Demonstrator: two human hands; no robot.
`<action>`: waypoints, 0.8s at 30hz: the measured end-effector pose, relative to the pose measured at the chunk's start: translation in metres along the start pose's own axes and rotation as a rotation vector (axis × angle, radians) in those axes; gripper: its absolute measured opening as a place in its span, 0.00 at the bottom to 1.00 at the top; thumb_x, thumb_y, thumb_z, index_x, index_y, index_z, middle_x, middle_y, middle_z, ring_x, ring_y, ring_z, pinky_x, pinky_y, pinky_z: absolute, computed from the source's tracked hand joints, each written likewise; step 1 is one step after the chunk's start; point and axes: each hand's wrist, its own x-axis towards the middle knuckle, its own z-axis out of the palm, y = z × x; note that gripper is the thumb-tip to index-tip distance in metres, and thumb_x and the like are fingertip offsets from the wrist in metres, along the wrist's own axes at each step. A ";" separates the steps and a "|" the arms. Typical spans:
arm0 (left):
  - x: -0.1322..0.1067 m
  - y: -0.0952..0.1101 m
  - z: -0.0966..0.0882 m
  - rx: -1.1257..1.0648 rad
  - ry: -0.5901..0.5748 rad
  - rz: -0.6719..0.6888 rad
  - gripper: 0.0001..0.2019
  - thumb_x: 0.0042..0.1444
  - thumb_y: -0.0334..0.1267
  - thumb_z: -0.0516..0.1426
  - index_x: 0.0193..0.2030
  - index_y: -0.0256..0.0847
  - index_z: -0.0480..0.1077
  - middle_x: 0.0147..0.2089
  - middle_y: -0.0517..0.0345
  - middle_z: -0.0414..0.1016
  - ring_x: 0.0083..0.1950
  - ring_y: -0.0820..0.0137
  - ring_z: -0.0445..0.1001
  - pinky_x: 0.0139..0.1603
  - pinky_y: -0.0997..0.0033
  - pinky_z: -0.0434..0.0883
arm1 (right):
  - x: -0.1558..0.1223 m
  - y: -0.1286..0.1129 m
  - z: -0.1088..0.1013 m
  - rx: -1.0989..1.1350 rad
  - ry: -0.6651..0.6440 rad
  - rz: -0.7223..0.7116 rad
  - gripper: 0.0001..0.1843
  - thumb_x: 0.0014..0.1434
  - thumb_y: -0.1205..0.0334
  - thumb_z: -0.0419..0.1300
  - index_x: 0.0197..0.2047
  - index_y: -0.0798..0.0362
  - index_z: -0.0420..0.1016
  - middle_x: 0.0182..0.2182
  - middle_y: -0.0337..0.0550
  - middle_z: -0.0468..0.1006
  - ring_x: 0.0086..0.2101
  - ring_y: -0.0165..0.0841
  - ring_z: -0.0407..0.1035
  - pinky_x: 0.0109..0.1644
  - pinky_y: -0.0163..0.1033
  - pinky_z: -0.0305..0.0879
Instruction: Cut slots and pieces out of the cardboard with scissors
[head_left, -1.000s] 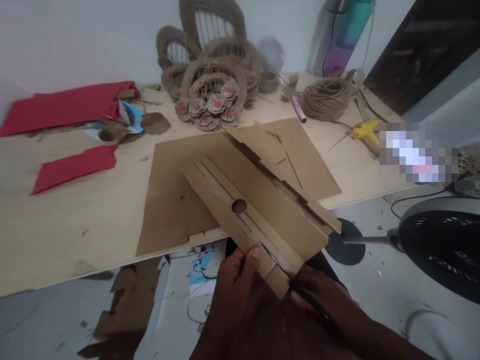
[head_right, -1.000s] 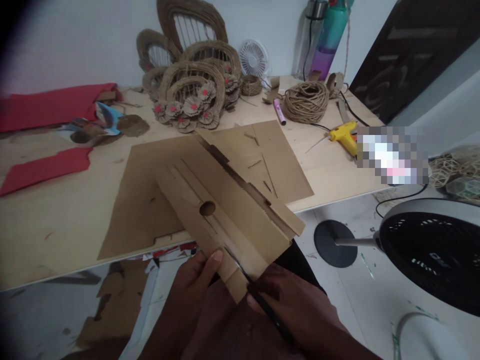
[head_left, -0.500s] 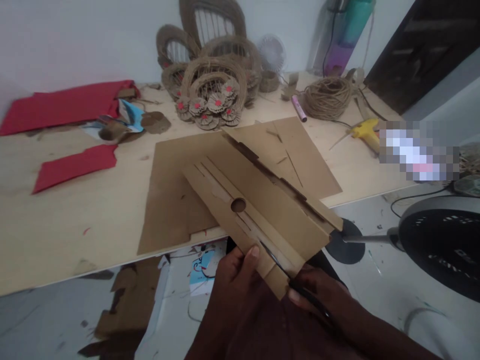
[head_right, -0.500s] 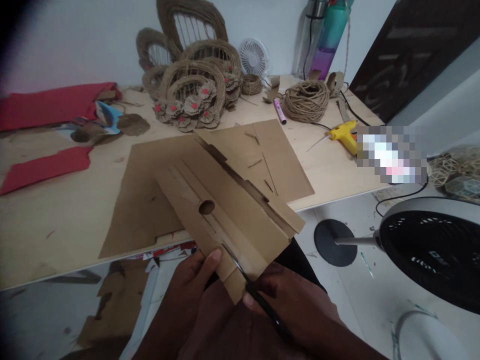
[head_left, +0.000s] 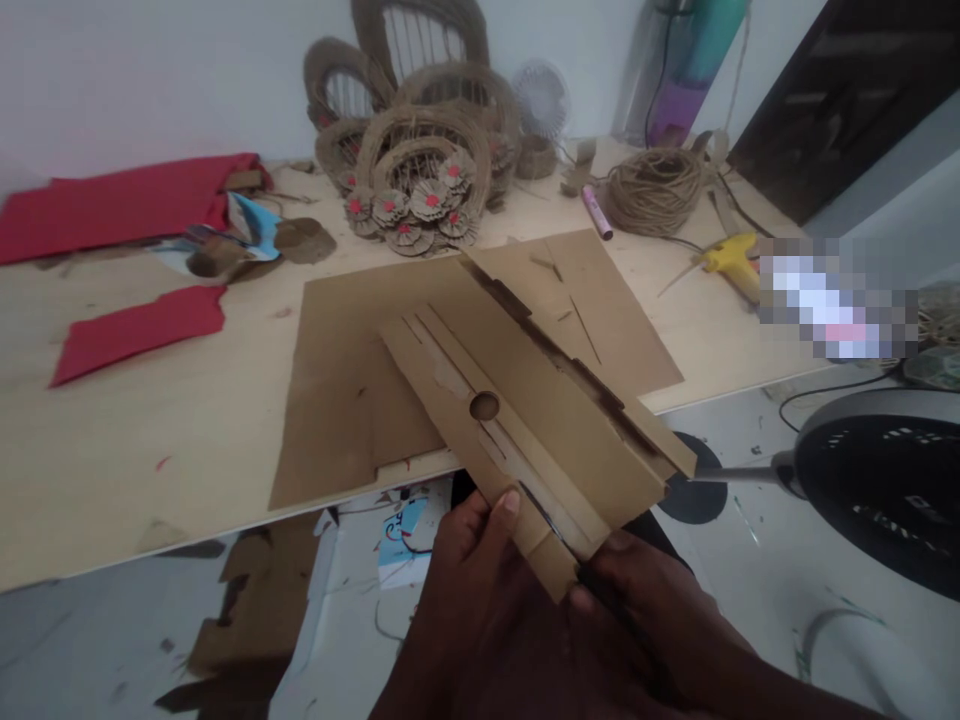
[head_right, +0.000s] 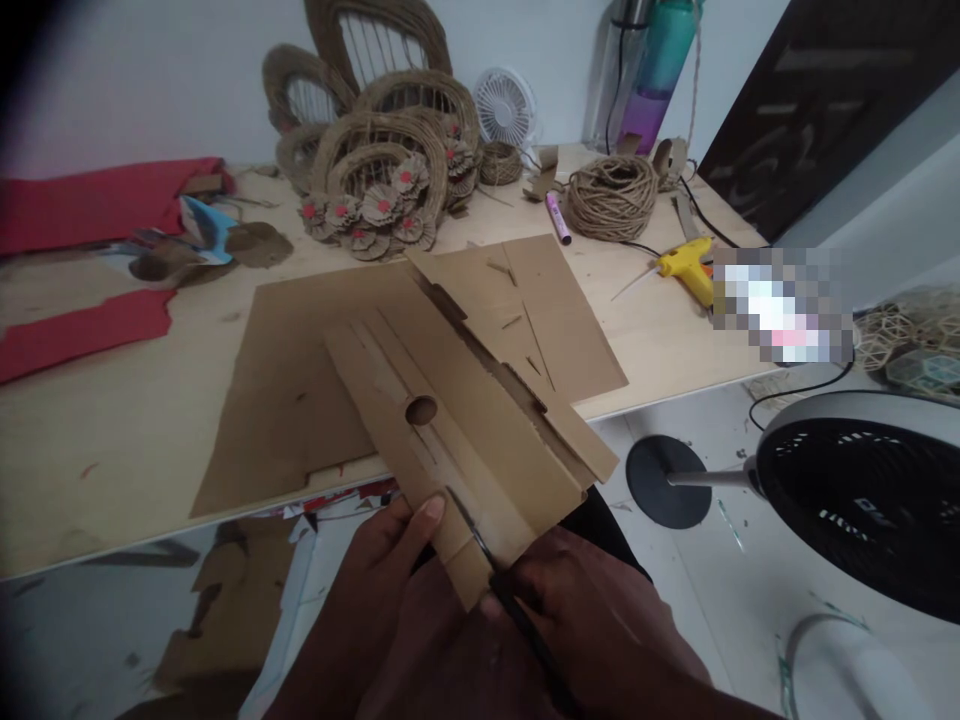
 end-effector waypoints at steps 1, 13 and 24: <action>0.000 0.001 0.001 -0.011 0.000 -0.005 0.12 0.52 0.46 0.57 0.32 0.38 0.73 0.29 0.57 0.76 0.34 0.65 0.72 0.35 0.69 0.68 | 0.000 -0.001 0.000 -0.026 0.014 0.016 0.13 0.62 0.53 0.54 0.41 0.47 0.78 0.44 0.42 0.77 0.44 0.42 0.68 0.49 0.41 0.62; -0.003 0.006 0.005 -0.183 0.030 -0.056 0.09 0.52 0.42 0.59 0.32 0.38 0.76 0.30 0.58 0.79 0.34 0.68 0.74 0.35 0.74 0.70 | -0.002 -0.002 0.002 -0.103 0.030 0.121 0.13 0.61 0.53 0.53 0.41 0.45 0.78 0.42 0.38 0.78 0.40 0.37 0.70 0.40 0.35 0.63; -0.004 0.006 0.010 -0.149 0.154 0.010 0.10 0.52 0.43 0.59 0.31 0.38 0.76 0.27 0.58 0.78 0.32 0.68 0.74 0.32 0.73 0.69 | -0.007 0.010 0.001 -0.003 0.054 0.005 0.20 0.62 0.50 0.49 0.54 0.43 0.70 0.52 0.42 0.73 0.51 0.45 0.66 0.53 0.45 0.62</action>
